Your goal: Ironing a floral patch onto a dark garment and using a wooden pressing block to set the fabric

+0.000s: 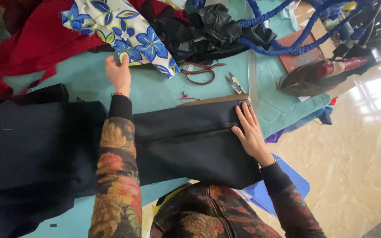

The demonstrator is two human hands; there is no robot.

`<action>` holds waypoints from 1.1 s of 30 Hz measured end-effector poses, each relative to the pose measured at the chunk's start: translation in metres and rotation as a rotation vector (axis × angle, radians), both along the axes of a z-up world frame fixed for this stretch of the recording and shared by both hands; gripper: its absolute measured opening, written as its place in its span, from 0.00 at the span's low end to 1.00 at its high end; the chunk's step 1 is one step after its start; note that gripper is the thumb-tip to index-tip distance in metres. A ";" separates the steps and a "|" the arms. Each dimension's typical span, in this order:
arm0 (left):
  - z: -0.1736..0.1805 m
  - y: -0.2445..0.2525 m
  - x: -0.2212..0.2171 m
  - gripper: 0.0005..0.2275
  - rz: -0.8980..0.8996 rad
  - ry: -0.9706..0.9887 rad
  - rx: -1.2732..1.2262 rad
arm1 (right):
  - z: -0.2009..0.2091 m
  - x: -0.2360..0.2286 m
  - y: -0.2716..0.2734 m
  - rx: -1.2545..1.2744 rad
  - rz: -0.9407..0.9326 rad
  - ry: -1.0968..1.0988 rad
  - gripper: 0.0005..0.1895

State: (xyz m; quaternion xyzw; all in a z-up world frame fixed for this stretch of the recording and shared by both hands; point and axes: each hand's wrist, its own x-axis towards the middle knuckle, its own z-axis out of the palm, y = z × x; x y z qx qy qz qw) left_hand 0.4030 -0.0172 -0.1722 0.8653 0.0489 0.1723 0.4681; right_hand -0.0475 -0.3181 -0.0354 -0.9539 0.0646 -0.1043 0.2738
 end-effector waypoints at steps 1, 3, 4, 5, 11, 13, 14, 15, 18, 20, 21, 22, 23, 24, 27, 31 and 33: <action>0.007 -0.007 -0.004 0.29 0.054 0.109 -0.047 | 0.000 0.000 -0.001 0.011 -0.001 0.006 0.36; -0.014 -0.001 0.016 0.19 0.071 0.104 -0.031 | 0.000 0.001 0.001 0.018 -0.012 0.006 0.36; -0.025 0.001 0.026 0.09 0.089 0.099 -0.016 | 0.000 0.001 0.001 0.026 -0.021 0.008 0.35; -0.004 -0.001 0.017 0.09 0.088 0.098 -0.018 | 0.000 0.000 0.000 0.024 -0.021 0.007 0.35; 0.157 -0.030 -0.083 0.04 -0.199 -0.332 -0.211 | 0.001 -0.002 -0.001 0.018 -0.006 0.081 0.36; 0.217 -0.041 -0.134 0.03 -0.617 -0.236 -0.334 | 0.008 0.001 0.003 -0.009 -0.055 0.064 0.36; 0.228 -0.043 -0.151 0.03 -0.620 -0.236 -0.335 | 0.025 0.009 0.006 -0.009 -0.058 0.064 0.36; 0.240 -0.045 -0.168 0.05 -0.784 -0.158 -0.316 | 0.041 0.017 0.009 0.030 -0.053 -0.007 0.37; 0.279 -0.050 -0.213 0.07 -1.071 -0.098 -0.127 | 0.105 0.047 0.025 0.143 0.038 -0.213 0.39; 0.299 -0.054 -0.234 0.07 -1.191 -0.122 0.047 | 0.144 0.066 0.037 0.214 0.123 -0.353 0.41; 0.305 -0.057 -0.242 0.07 -1.233 -0.152 0.101 | 0.159 0.073 0.043 0.242 0.172 -0.324 0.39; 0.312 -0.060 -0.250 0.07 -1.274 -0.184 0.156 | 0.174 0.081 0.050 0.268 0.222 -0.295 0.37; 0.318 -0.059 -0.250 0.07 -1.275 -0.186 0.157 | 0.179 0.087 0.046 0.268 0.221 -0.297 0.37; 0.324 -0.057 -0.251 0.05 -1.262 -0.235 0.118 | 0.183 0.093 0.044 0.299 0.255 -0.274 0.24; 0.331 -0.053 -0.248 0.03 -1.204 -0.345 0.060 | 0.212 0.099 0.041 0.449 0.322 -0.151 0.09; 0.327 -0.051 -0.246 0.06 -1.146 -0.325 -0.052 | 0.202 0.103 0.028 0.756 0.438 0.023 0.09; 0.338 -0.048 -0.248 0.08 -1.138 -0.259 -0.080 | 0.226 0.104 0.038 0.736 0.449 0.091 0.18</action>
